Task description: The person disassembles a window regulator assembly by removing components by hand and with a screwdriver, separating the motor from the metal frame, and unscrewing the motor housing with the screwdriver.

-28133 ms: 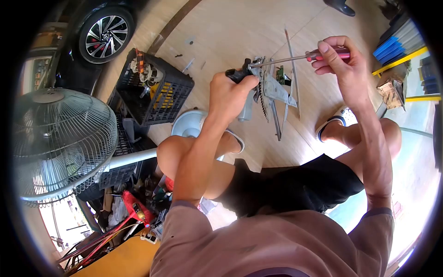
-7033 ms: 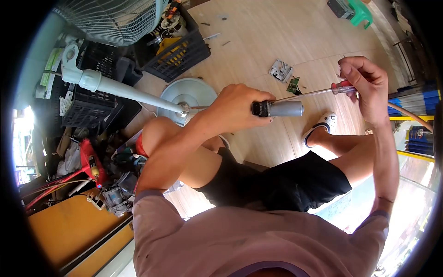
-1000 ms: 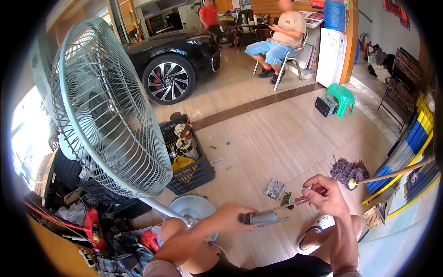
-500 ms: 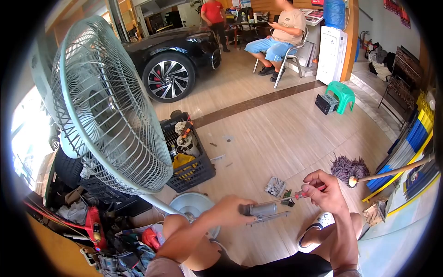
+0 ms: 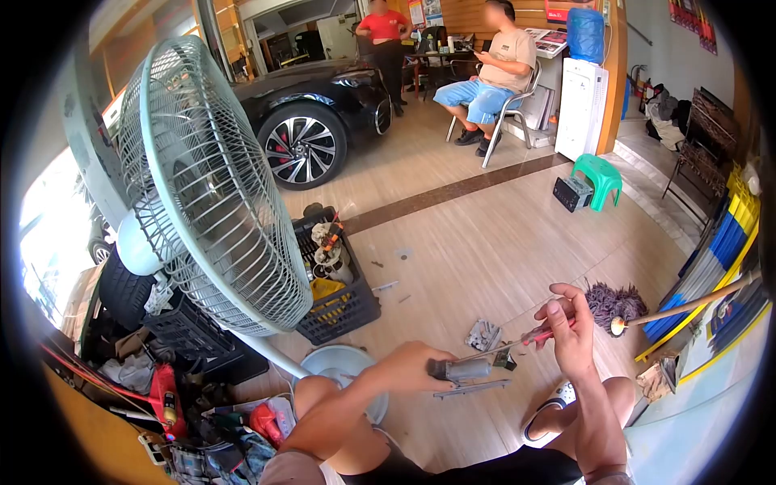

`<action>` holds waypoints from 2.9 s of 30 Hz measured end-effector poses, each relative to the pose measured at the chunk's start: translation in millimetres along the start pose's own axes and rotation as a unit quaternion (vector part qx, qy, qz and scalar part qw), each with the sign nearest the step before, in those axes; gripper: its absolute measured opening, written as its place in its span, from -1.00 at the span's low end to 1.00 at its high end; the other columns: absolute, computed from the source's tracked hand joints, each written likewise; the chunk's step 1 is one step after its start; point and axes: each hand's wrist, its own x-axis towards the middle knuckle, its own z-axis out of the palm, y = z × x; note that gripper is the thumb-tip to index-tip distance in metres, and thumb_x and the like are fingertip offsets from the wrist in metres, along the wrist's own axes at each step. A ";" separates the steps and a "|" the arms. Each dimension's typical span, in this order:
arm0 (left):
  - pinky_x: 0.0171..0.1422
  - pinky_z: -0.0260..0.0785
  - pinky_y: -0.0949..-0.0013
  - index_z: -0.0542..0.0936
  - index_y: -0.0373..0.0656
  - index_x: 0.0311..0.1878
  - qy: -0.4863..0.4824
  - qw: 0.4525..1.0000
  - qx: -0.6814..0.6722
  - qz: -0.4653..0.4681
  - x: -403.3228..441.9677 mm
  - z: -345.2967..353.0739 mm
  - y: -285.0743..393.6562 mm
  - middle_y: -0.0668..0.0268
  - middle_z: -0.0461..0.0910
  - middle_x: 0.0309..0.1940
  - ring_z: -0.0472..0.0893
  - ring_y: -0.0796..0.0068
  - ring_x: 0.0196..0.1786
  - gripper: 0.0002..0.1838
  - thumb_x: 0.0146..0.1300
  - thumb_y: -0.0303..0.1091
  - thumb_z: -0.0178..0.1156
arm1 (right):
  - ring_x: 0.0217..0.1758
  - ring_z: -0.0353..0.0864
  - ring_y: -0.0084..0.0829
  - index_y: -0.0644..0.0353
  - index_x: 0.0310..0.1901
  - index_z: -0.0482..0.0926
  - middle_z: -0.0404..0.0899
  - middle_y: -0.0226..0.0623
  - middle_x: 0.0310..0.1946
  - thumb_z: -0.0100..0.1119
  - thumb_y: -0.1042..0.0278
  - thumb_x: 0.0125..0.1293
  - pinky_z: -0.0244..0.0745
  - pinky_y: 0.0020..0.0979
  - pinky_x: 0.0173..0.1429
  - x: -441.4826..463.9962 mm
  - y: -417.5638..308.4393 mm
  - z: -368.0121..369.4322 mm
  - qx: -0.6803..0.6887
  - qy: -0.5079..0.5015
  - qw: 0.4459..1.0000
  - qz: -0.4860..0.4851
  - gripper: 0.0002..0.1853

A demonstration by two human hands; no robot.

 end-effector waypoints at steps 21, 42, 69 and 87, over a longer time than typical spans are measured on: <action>-0.04 0.57 0.21 0.75 -0.02 0.13 -0.008 0.998 -0.033 -0.047 9.2 -9.3 5.1 0.10 0.77 -0.27 0.75 0.08 -0.24 -0.43 0.05 0.01 0.51 | -0.39 0.72 -0.49 0.34 0.02 0.47 0.69 -0.21 -0.36 0.31 0.45 0.48 0.68 -0.42 -0.30 6.3 -3.5 -14.7 -0.007 -0.124 0.992 0.029 -0.76; -0.07 0.57 0.16 0.76 -0.12 0.08 0.029 1.000 -0.002 0.001 -1.3 -1.1 2.5 0.02 0.74 -0.30 0.73 0.00 -0.24 -0.45 0.03 -0.05 0.51 | -0.58 0.56 -0.63 0.28 -0.03 0.55 0.65 -0.33 -0.51 0.34 0.34 0.49 0.41 -0.55 -0.57 8.5 -13.7 -14.0 -0.104 -0.101 0.987 0.076 -0.78; -0.01 0.56 0.25 0.76 -0.09 0.08 0.036 0.999 0.013 0.000 -10.6 7.2 -1.5 0.06 0.77 -0.24 0.75 0.13 -0.21 -0.46 0.03 -0.06 0.53 | -0.49 0.62 -0.55 0.29 0.14 0.50 0.63 -0.28 -0.39 0.30 0.59 0.38 0.53 -0.49 -0.43 10.7 -8.8 -13.5 -0.077 -0.160 0.984 0.001 -0.67; 0.01 0.57 0.19 0.77 -0.16 0.06 0.129 0.991 -0.028 -0.024 -21.0 8.5 -41.8 -0.02 0.75 -0.24 0.75 0.05 -0.20 -0.35 -0.12 0.00 0.57 | -0.31 0.71 -0.40 0.31 0.19 0.47 0.68 -0.20 -0.28 0.27 0.59 0.40 0.65 -0.36 -0.23 43.6 10.0 35.3 -0.024 -0.189 0.981 -0.031 -0.64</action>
